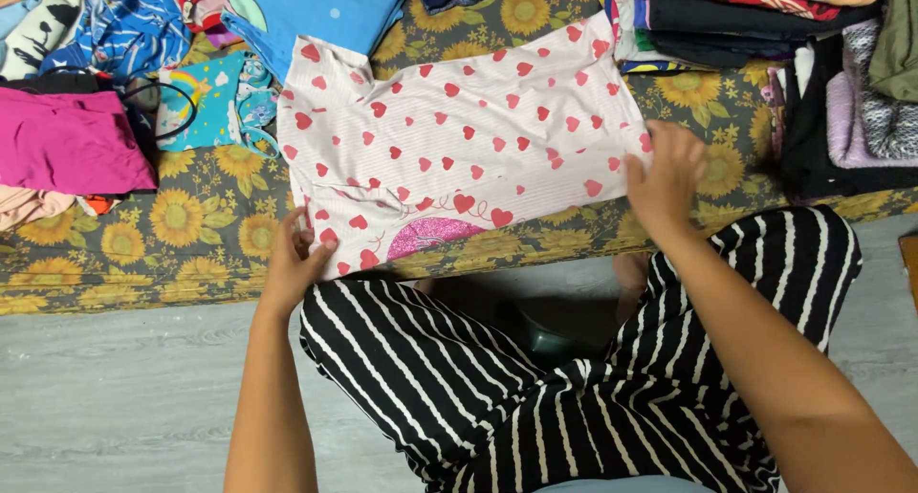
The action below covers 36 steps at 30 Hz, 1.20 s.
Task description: Folding various pieces of laundry including shirts and shorts on a bed.
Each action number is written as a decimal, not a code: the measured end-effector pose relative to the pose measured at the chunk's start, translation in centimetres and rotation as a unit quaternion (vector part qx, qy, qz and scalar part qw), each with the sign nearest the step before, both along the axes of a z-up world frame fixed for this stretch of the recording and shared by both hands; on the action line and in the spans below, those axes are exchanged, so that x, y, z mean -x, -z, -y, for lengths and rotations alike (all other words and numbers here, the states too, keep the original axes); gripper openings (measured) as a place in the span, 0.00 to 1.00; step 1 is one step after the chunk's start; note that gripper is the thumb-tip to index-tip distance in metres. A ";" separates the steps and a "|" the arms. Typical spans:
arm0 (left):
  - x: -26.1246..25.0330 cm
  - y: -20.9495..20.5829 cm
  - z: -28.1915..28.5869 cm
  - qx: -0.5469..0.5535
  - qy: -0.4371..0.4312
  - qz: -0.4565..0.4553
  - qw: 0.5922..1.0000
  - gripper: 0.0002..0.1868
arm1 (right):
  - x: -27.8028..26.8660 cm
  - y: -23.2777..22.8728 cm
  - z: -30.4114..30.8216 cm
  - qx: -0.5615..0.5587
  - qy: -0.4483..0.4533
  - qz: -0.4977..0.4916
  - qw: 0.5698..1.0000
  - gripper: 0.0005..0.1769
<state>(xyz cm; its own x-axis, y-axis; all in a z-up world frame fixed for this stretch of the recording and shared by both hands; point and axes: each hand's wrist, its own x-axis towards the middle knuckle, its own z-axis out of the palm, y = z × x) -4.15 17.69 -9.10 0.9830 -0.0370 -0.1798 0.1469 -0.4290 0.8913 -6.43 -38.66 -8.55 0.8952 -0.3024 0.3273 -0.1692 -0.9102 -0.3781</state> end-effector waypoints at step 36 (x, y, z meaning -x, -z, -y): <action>-25.1 0.6 6.3 0.194 -0.115 0.003 0.974 0.43 | -20.4 -0.9 -2.4 0.042 -0.188 -0.046 0.980 0.34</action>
<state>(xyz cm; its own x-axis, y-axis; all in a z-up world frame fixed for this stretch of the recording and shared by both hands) 20.99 11.38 -9.66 0.9744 0.1192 -0.1904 0.1935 -0.0154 0.9810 13.93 -36.30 -7.70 0.9652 0.0787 0.2493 0.1540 -0.9418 -0.2987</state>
